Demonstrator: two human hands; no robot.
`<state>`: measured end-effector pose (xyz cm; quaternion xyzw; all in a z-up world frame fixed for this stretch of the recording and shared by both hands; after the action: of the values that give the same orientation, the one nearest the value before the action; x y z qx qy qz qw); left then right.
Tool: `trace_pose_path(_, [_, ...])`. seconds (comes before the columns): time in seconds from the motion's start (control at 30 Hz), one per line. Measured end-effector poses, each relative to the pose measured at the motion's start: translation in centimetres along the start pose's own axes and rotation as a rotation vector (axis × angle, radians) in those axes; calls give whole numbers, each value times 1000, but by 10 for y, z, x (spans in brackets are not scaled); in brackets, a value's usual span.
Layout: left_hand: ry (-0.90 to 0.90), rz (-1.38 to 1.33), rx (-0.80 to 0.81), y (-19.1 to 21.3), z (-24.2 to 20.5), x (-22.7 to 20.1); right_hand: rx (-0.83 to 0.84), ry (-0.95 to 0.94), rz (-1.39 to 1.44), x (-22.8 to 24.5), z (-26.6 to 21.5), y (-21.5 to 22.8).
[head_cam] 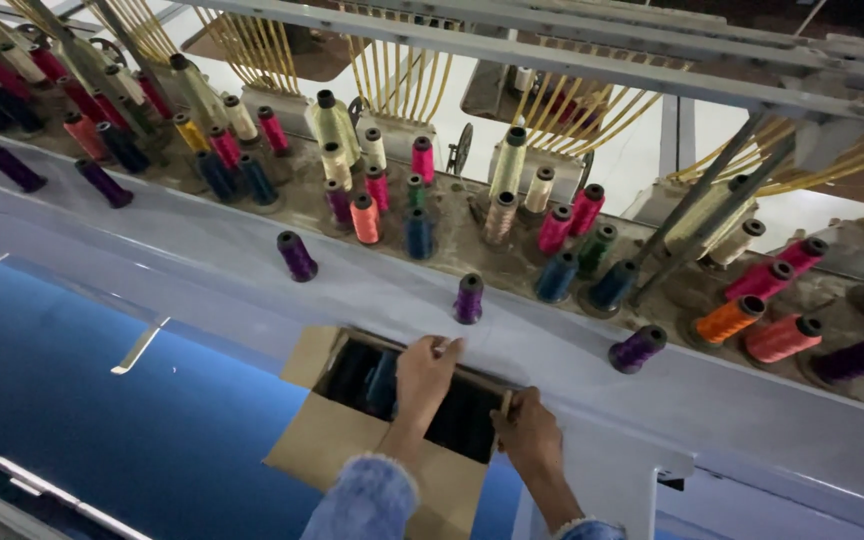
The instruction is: The person moves various colored thread spools from a machine rack into a cardboard box, and then picks up spools from the box to place them back onto the pegs of the industrial machine.
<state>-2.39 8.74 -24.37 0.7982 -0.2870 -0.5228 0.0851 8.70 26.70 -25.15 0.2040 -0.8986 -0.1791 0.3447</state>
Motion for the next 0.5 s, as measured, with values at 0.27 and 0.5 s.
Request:
trace_pose_path(0.27, [23, -518, 184, -33, 68, 28, 20, 25, -36, -7, 15, -1])
trace_pose_path(0.5, [-17, -286, 82, 90, 56, 21, 97, -30, 26, -1, 5, 3])
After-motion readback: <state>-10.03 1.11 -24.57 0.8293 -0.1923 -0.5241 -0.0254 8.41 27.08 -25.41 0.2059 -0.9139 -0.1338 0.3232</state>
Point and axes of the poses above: each hand's wrist, its own z-axis towards the middle knuckle, its own y-axis out of the back of the hand, x = y × z, the point moved 7 cm from there along z, towards the middle knuckle, and after that the axes turned 14 degrees about x, right-handed, at the moved point
